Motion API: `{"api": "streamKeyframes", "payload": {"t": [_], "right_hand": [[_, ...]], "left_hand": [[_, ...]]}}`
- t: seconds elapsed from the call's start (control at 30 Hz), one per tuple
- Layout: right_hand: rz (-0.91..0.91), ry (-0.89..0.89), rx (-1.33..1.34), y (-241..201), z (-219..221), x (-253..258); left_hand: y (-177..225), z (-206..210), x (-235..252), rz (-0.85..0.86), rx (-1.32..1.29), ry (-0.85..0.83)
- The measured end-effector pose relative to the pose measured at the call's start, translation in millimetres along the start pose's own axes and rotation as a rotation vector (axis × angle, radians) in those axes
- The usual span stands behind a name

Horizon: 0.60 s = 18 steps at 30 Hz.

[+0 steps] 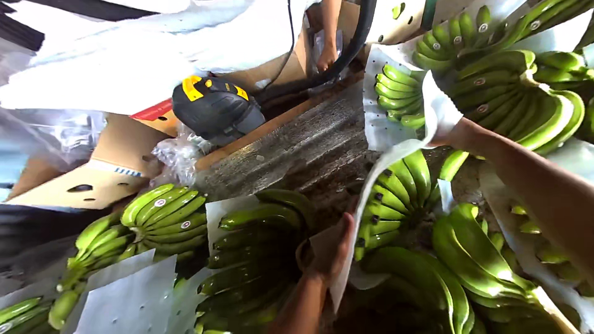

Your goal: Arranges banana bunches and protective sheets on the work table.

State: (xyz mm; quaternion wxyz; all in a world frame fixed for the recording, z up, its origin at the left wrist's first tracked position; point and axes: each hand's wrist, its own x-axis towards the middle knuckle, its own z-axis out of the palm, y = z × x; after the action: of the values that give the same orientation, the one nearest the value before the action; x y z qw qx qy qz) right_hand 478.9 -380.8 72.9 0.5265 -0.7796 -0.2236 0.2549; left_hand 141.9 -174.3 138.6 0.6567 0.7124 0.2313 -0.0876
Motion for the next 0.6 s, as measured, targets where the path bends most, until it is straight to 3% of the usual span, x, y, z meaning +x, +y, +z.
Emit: {"api": "streamKeyframes", "payload": {"t": [0.07,0.13,0.2,0.27,0.37,0.5,0.6], "right_hand": [[0.064,-0.054,-0.303,11.7,-5.4,0.8],[0.089,0.000,-0.501,13.1,-7.5,9.4],[-0.070,0.065,-0.404,-12.7,2.7,0.2],[-0.131,-0.112,-0.202,-60.9,16.9,-13.8],[-0.010,-0.272,-0.332,-54.7,10.7,-5.7],[0.234,-0.421,-1.025,-58.9,-2.5,-21.8],[0.182,-0.259,-1.178,-36.0,-1.6,-57.3]], "left_hand": [[-2.7,9.2,-3.9,-0.156,0.017,0.002],[-12.0,13.6,3.6,-0.260,-0.033,0.002],[-21.7,10.9,10.0,-0.329,-0.111,-0.004],[-25.1,5.3,10.3,-0.409,-0.225,0.035],[-34.3,1.0,14.9,-0.530,-0.282,0.084],[-24.8,-5.4,15.6,-0.476,-0.282,0.045],[-32.1,-16.1,13.4,-0.285,-0.324,0.050]]}}
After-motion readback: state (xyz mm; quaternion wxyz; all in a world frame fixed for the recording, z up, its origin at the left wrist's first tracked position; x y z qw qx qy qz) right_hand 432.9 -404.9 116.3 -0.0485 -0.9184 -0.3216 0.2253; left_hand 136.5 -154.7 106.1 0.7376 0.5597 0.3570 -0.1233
